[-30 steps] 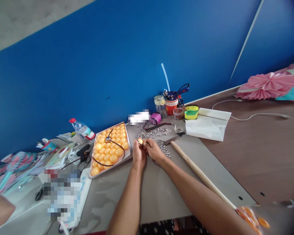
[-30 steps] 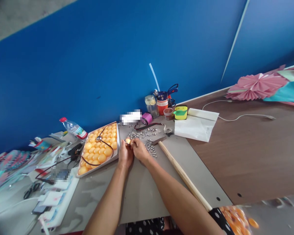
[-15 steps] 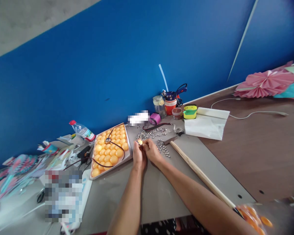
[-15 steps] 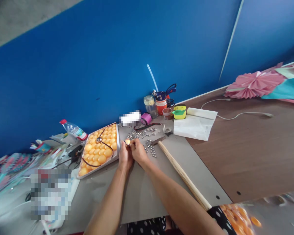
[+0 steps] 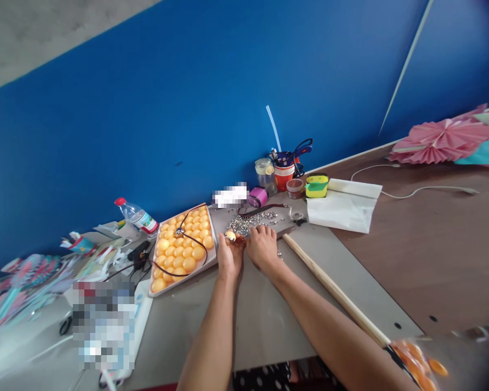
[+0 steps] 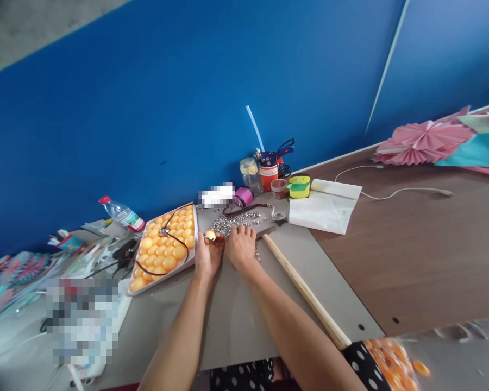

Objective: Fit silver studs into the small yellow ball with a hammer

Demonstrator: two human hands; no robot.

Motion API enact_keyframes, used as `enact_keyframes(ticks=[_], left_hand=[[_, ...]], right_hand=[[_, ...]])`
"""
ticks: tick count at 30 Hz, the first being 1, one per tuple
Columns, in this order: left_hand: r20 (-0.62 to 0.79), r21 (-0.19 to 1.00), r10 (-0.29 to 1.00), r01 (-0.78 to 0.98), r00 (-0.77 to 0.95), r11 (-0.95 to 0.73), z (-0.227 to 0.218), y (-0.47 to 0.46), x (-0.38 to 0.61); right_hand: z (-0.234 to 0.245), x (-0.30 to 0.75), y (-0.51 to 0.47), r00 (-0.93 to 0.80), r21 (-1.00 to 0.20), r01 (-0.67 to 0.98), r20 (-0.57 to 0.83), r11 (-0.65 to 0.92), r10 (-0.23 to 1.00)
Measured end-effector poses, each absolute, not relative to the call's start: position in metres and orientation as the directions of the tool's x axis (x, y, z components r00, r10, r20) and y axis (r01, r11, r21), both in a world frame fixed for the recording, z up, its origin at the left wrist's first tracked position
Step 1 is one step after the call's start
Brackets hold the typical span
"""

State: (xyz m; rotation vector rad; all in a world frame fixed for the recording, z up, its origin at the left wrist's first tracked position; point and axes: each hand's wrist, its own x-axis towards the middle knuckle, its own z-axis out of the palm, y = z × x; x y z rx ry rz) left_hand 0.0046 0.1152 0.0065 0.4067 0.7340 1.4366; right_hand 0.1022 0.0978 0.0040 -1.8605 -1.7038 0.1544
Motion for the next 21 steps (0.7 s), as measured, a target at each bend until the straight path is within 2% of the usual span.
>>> enact_keyframes(ticks=[4,9,16,21], left_hand=[[-0.256,0.647,0.966,-0.75,-0.045,0.136,0.0076,0.1153,0.0027],[-0.271,0.631,0.961,-0.764,-0.053,0.136,0.0045,0.1178,-0.0003],[-0.286,0.647,0.957,-0.748,-0.056,0.149,0.0085,0.1164,0.0024],[-0.29,0.624,0.956,-0.768,-0.052,0.148,0.0098,0.1167,0.0028]], right_hand=[[0.0003,0.1031,0.0987,0.082,-0.399,0.917,0.259,0.029,0.962],[0.0036,0.1044,0.0965,0.044,-0.362,0.931,0.244,0.049,0.969],[0.0053,0.1039,0.0992,0.002,-0.405,0.911,0.179,0.072,0.984],[0.0072,0.1033,0.0991,-0.017,-0.466,0.871,0.286,0.154,0.958]])
